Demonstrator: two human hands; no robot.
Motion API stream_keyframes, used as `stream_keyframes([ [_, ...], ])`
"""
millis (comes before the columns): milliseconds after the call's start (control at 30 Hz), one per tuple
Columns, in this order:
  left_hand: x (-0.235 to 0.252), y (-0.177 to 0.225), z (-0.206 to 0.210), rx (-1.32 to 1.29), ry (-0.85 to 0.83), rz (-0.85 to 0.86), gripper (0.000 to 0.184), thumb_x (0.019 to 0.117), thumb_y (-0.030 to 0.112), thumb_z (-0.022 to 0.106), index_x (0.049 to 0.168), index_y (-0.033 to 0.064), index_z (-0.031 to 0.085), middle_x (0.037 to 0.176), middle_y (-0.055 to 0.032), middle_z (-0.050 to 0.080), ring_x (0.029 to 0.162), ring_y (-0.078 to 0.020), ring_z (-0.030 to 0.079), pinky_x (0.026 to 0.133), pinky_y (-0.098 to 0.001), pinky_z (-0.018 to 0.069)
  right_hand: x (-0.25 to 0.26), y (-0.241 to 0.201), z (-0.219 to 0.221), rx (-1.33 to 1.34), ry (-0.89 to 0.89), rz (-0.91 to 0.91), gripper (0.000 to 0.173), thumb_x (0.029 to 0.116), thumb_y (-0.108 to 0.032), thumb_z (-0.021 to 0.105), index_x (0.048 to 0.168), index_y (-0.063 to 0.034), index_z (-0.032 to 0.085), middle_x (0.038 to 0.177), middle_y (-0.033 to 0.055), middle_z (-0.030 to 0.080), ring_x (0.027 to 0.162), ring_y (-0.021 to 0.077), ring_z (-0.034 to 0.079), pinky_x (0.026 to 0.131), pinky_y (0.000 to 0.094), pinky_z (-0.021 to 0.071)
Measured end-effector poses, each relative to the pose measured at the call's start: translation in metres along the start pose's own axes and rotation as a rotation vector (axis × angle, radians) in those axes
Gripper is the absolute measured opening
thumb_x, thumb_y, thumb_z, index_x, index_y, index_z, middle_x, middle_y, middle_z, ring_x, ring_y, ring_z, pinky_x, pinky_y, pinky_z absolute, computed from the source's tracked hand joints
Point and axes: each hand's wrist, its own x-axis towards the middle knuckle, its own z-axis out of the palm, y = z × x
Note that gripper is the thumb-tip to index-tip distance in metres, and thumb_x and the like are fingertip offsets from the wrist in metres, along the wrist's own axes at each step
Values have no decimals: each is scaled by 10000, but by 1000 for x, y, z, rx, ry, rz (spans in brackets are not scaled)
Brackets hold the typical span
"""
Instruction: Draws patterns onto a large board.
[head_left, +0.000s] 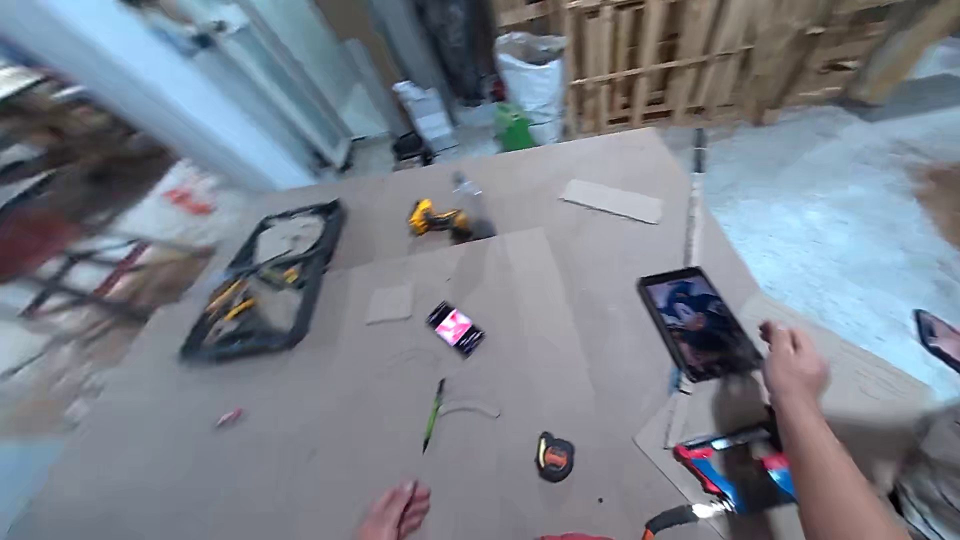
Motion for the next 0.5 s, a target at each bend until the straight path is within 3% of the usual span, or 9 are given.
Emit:
stream_keyframes([
  [67, 3, -5, 3, 51, 43, 130, 415, 1097, 284, 466, 1355, -21, 575, 1135, -165, 743, 984, -270, 749, 880, -460, 623, -42, -27, 3, 161, -233, -53, 507, 1105, -385, 376, 1272, 7, 651, 1205, 222, 685, 1121, 332, 668, 1003, 580, 513],
  [167, -14, 14, 26, 356, 75, 486, 440, 1023, 288, 554, 1387, 44, 596, 1248, -90, 709, 1116, -186, 702, 983, -412, 587, -157, -88, 29, 502, -656, -113, 386, 1072, -303, 482, 1250, 1, 642, 1148, 130, 723, 1002, 226, 723, 873, 431, 620],
  [300, -28, 40, 66, 478, -48, 968, 672, 1023, 604, 482, 1376, 50, 621, 1351, -132, 651, 1251, -222, 629, 1057, -442, 542, -301, -189, 60, 628, -1314, -145, 485, 988, -385, 669, 1354, -73, 607, 1245, 56, 696, 1083, 172, 696, 930, 404, 608],
  [400, -29, 49, 71, 445, -71, 1199, 778, 1011, 709, 364, 1352, 66, 641, 1353, -143, 655, 1270, -227, 627, 1071, -422, 535, -357, -233, 76, 624, -1397, -60, 569, 837, -411, 850, 1243, -81, 626, 1047, 11, 725, 955, 106, 704, 873, 348, 609],
  [500, -27, 43, 48, 406, -95, 1262, 722, 1027, 661, 399, 1346, 58, 634, 1346, -153, 653, 1268, -237, 626, 1076, -427, 530, -370, -250, 88, 566, -1453, 0, 532, 770, -385, 901, 1147, -98, 659, 965, 5, 706, 896, 115, 679, 826, 345, 586],
])
